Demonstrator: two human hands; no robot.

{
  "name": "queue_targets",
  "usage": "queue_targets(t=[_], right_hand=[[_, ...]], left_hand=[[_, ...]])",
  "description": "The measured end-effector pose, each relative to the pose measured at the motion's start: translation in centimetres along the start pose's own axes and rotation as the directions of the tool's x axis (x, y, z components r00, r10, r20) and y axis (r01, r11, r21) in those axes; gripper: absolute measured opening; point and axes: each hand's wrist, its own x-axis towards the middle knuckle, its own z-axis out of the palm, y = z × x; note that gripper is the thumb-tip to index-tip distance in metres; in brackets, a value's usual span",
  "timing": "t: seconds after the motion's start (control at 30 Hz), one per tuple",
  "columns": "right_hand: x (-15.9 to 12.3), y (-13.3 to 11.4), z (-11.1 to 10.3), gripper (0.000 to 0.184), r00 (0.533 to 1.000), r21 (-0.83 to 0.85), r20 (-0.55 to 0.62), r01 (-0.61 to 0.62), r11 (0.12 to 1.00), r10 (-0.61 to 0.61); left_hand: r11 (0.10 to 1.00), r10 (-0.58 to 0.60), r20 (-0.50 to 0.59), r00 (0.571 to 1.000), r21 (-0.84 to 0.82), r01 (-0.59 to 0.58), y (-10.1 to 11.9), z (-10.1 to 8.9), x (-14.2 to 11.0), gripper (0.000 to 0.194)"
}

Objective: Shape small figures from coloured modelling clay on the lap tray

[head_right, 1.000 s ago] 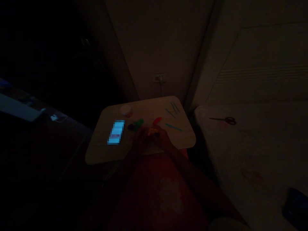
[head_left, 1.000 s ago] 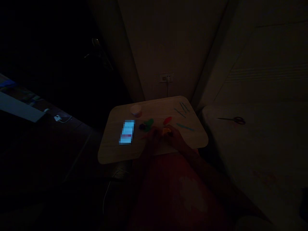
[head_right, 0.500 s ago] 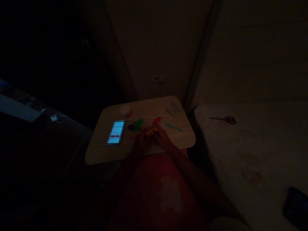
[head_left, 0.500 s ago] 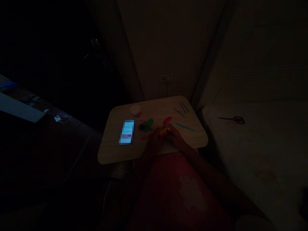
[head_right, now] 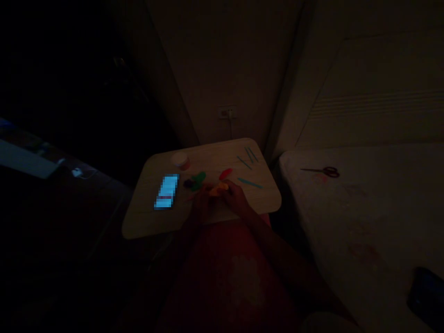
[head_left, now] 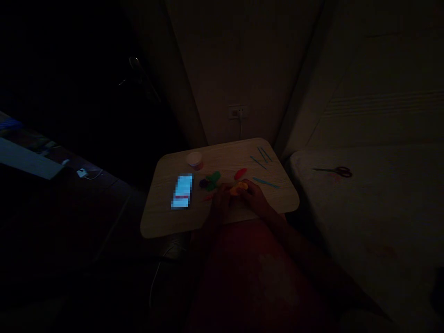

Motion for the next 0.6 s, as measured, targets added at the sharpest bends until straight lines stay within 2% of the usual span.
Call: queue_targets(t=[0.07,0.17,0.3,0.53,0.6], right_hand=[[-0.03,-0.16,-0.09,0.026,1.000,-0.027,-0.009,0.005,1.000,-0.005],[-0.16,-0.48,-0.12,0.024,0.998,-0.076,-0.053,0.037,0.996,-0.041],[-0.19,-0.64,-0.12,0.027,0.988,-0.078,-0.150,0.007,0.997,-0.019],[0.17,0.01,-0.28,0.034,0.996,-0.180,-0.090,-0.013,0.984,-0.003],[0.21,0.19,-0.35,0.034,0.998,-0.196,-0.065,-0.014,0.980,0.001]], left_hand=[[0.997,0.076,0.019,0.997,-0.012,-0.076,0.18,0.07,0.01,0.055],[0.981,0.192,0.139,0.971,-0.004,-0.194,0.51,0.07,0.05,0.054],[0.983,0.171,0.217,0.961,0.030,-0.181,0.90,0.00,0.10,0.050],[0.970,0.229,0.262,0.938,0.023,-0.243,0.62,-0.19,0.11,0.054],[0.970,0.218,0.250,0.943,0.050,-0.237,0.21,-0.18,0.16,0.051]])
